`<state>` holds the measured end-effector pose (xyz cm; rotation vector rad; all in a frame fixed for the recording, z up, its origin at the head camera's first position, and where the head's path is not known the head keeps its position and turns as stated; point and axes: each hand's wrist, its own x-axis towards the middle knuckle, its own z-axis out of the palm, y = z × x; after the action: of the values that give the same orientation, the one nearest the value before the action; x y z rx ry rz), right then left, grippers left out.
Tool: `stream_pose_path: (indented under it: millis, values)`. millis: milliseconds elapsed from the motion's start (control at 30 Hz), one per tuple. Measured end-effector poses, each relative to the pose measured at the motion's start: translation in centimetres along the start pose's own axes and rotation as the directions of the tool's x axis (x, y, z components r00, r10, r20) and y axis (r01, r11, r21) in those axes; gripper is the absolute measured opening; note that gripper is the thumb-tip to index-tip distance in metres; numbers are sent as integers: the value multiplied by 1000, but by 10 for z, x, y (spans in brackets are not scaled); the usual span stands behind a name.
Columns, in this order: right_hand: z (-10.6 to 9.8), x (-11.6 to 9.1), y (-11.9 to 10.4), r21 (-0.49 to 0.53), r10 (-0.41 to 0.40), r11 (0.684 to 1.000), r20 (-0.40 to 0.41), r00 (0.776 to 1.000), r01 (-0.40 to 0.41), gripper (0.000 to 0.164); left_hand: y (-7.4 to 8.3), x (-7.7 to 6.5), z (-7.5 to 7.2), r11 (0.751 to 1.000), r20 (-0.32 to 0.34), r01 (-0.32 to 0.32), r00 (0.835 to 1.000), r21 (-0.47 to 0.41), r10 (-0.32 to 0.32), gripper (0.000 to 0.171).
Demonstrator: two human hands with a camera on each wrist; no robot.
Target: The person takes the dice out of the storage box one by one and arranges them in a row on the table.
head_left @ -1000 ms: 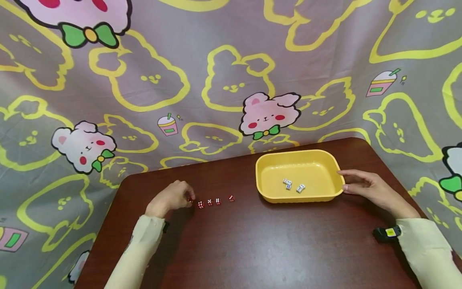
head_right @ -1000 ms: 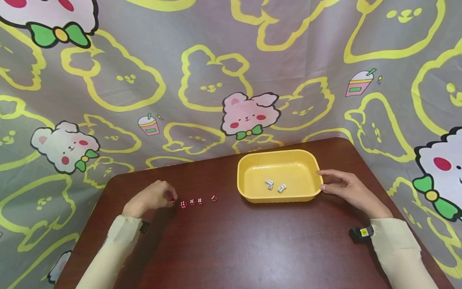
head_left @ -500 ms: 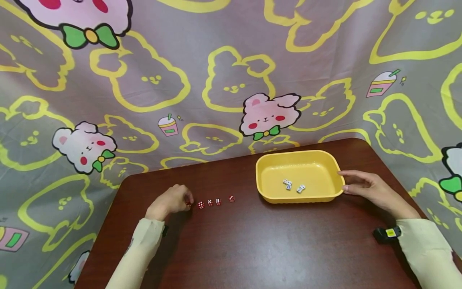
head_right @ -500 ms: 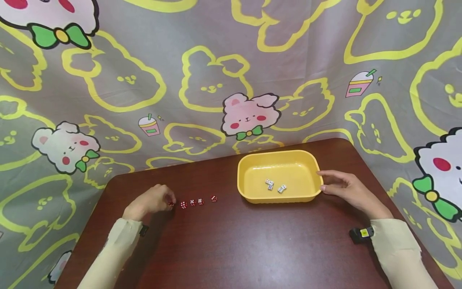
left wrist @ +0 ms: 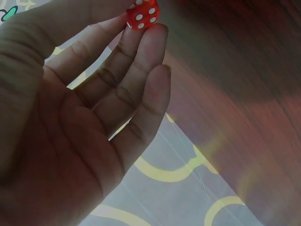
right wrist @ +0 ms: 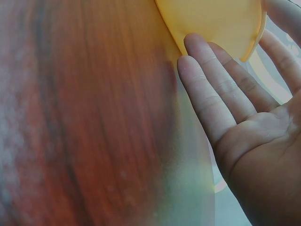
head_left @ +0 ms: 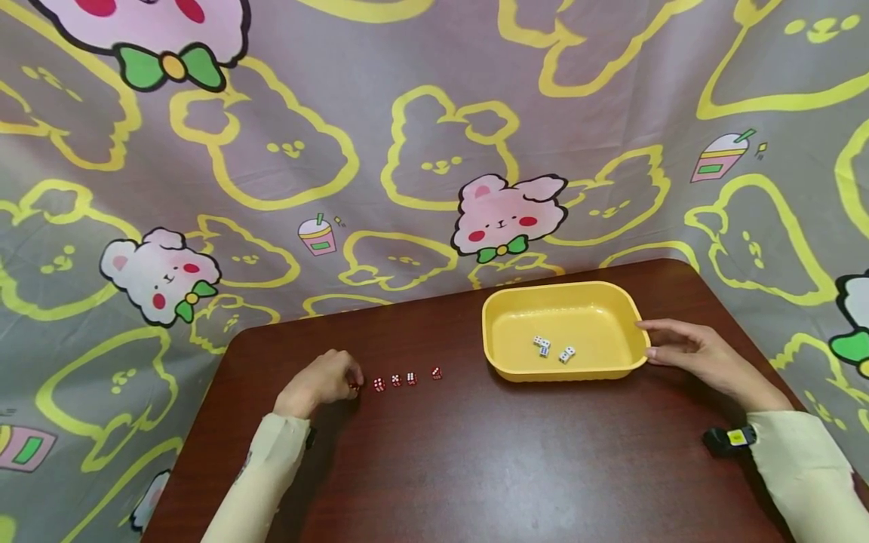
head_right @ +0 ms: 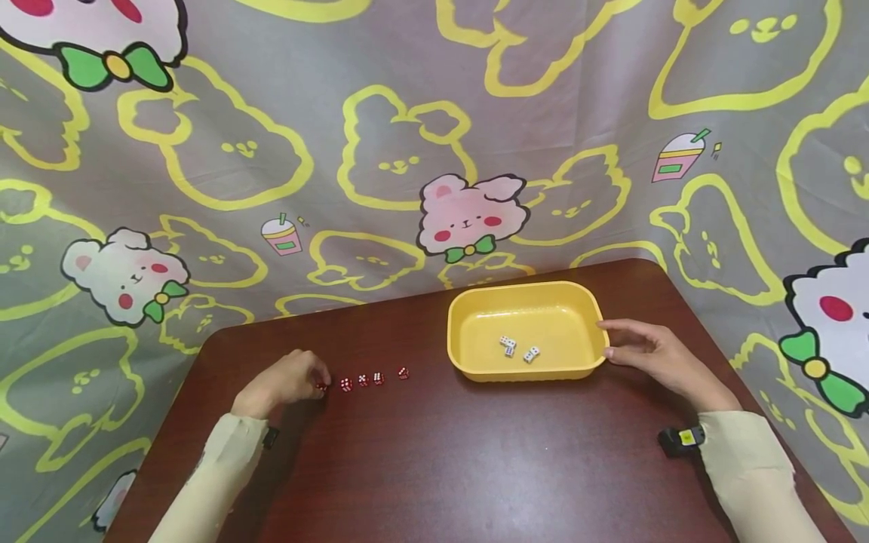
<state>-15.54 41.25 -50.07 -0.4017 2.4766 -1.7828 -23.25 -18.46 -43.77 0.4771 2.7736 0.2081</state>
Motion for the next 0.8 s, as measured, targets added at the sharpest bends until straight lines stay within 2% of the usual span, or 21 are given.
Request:
stream_pose_path:
  millis: [567,800]
  values:
    - [1,-1,1,-31,2,1000,-17,1000,-3,51,0,3,2,999,-8,-10,1000,46,10,17]
    - [0,0,2,-32,2,999,-7,1000,-2,51,1,4,4,999,0,4,1000,51,-4,17]
